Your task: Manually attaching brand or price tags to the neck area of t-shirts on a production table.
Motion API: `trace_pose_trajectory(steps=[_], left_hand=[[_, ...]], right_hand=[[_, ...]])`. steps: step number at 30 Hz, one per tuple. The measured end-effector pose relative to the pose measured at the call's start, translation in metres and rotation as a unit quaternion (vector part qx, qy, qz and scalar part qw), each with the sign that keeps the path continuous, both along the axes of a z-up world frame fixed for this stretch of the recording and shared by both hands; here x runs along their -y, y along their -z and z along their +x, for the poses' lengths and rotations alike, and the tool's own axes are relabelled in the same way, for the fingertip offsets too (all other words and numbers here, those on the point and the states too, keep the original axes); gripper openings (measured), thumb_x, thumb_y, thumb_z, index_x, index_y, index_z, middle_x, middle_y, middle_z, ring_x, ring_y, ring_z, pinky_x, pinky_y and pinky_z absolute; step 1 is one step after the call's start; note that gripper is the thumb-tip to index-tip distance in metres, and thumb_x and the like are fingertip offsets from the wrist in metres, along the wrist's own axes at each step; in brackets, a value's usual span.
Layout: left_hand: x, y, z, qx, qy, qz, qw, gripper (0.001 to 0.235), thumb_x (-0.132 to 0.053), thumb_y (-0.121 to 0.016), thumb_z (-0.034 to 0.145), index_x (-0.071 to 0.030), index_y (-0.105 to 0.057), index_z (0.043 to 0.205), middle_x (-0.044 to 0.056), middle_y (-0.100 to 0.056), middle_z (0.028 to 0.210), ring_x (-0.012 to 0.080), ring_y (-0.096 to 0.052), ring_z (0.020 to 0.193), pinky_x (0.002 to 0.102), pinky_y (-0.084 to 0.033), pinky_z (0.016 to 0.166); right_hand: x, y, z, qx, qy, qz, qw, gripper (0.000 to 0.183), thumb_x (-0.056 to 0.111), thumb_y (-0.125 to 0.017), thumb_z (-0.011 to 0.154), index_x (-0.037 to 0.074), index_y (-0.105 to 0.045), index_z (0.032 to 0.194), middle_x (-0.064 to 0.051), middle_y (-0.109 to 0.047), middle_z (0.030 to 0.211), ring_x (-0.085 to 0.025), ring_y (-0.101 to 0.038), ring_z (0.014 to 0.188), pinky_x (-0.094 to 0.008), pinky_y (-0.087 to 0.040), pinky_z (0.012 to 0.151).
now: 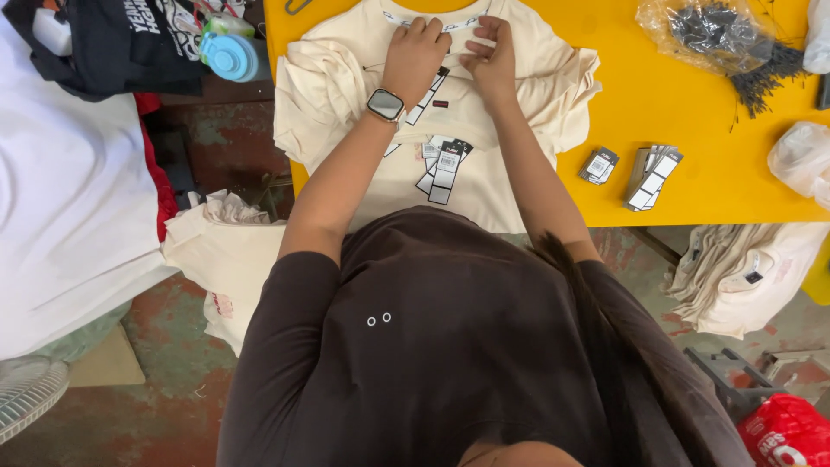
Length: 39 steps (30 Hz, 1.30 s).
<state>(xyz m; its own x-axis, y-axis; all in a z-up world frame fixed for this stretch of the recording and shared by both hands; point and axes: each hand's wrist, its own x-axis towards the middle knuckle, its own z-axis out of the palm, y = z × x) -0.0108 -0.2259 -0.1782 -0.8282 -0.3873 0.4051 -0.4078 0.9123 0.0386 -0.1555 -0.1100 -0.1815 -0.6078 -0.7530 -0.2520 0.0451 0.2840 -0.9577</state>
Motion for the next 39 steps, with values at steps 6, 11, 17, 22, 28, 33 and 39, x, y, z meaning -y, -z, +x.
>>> trace_pose_trajectory(steps=[6, 11, 17, 22, 28, 33, 39], left_hand=[[-0.003, 0.000, 0.006, -0.007, -0.004, -0.013, 1.000, 0.012, -0.010, -0.070, 0.075, -0.019, -0.064, 0.081, -0.002, -0.055, 0.087, 0.0214, -0.052, 0.080, 0.032, -0.047, 0.063], [-0.004, 0.002, 0.009, -0.016, -0.004, -0.019, 1.000, 0.011, -0.010, -0.068, 0.079, -0.018, -0.067, 0.086, -0.002, -0.057, 0.093, 0.0214, -0.052, 0.085, 0.031, -0.047, 0.065], [-0.005, -0.001, 0.010, -0.048, -0.015, -0.022, 0.999, 0.012, -0.006, -0.069, 0.078, -0.017, -0.066, 0.084, -0.002, -0.057, 0.095, 0.0204, -0.052, 0.082, 0.030, -0.048, 0.062], [-0.007, 0.001, 0.007, -0.078, -0.026, 0.006, 0.997, 0.020, 0.001, -0.068, 0.070, -0.015, -0.062, 0.081, -0.001, -0.054, 0.090, 0.0196, -0.051, 0.076, 0.028, -0.047, 0.052], [-0.007, 0.005, 0.006, -0.126, -0.038, 0.114, 0.985, 0.023, 0.009, -0.063, 0.074, -0.011, -0.063, 0.086, 0.002, -0.057, 0.091, 0.0224, -0.055, 0.073, 0.033, -0.047, 0.051], [-0.008, -0.009, 0.007, -0.159, -0.040, 0.137, 0.977, 0.016, 0.007, -0.063, 0.082, -0.009, -0.060, 0.084, 0.003, -0.055, 0.090, 0.0233, -0.053, 0.073, 0.034, -0.047, 0.052], [-0.008, -0.001, 0.006, -0.158, -0.041, 0.128, 0.978, 0.011, 0.001, -0.063, 0.091, -0.009, -0.061, 0.086, 0.003, -0.055, 0.092, 0.0229, -0.054, 0.073, 0.034, -0.048, 0.053]], right_hand=[[-0.009, -0.022, 0.003, -0.304, 0.035, 0.058, 0.950, 0.053, 0.001, -0.090, 0.068, 0.012, -0.061, 0.111, -0.007, -0.051, 0.113, -0.026, -0.056, 0.104, -0.033, -0.052, 0.090], [-0.007, -0.038, -0.002, -0.310, -0.177, 0.114, 0.927, 0.035, -0.005, -0.072, 0.069, 0.014, -0.065, 0.097, -0.006, -0.049, 0.105, -0.026, -0.055, 0.100, -0.040, -0.052, 0.074], [0.001, -0.022, -0.024, -0.112, -0.166, 0.059, 0.978, 0.015, 0.002, -0.086, 0.084, 0.009, -0.073, 0.088, -0.005, -0.071, 0.091, -0.014, -0.069, 0.079, -0.025, -0.058, 0.073], [0.015, -0.027, -0.001, 0.179, 0.087, 0.034, 0.979, 0.027, -0.013, -0.080, 0.072, 0.002, -0.073, 0.093, -0.009, -0.073, 0.078, -0.011, -0.063, 0.062, -0.020, -0.050, 0.053], [0.031, -0.043, 0.020, 0.233, 0.295, -0.016, 0.926, 0.023, 0.001, -0.076, 0.078, 0.006, -0.061, 0.094, -0.018, -0.082, 0.092, -0.024, -0.081, 0.076, -0.030, -0.064, 0.069], [0.028, -0.010, 0.016, 0.087, 0.154, -0.011, 0.984, 0.019, -0.002, -0.081, 0.080, -0.001, -0.080, 0.099, -0.010, -0.082, 0.092, -0.015, -0.073, 0.084, -0.026, -0.064, 0.078], [0.014, -0.029, 0.015, -0.182, -0.025, -0.037, 0.982, 0.033, -0.015, -0.055, 0.082, 0.008, -0.069, 0.100, -0.006, -0.076, 0.087, -0.014, -0.075, 0.085, -0.025, -0.063, 0.074]])
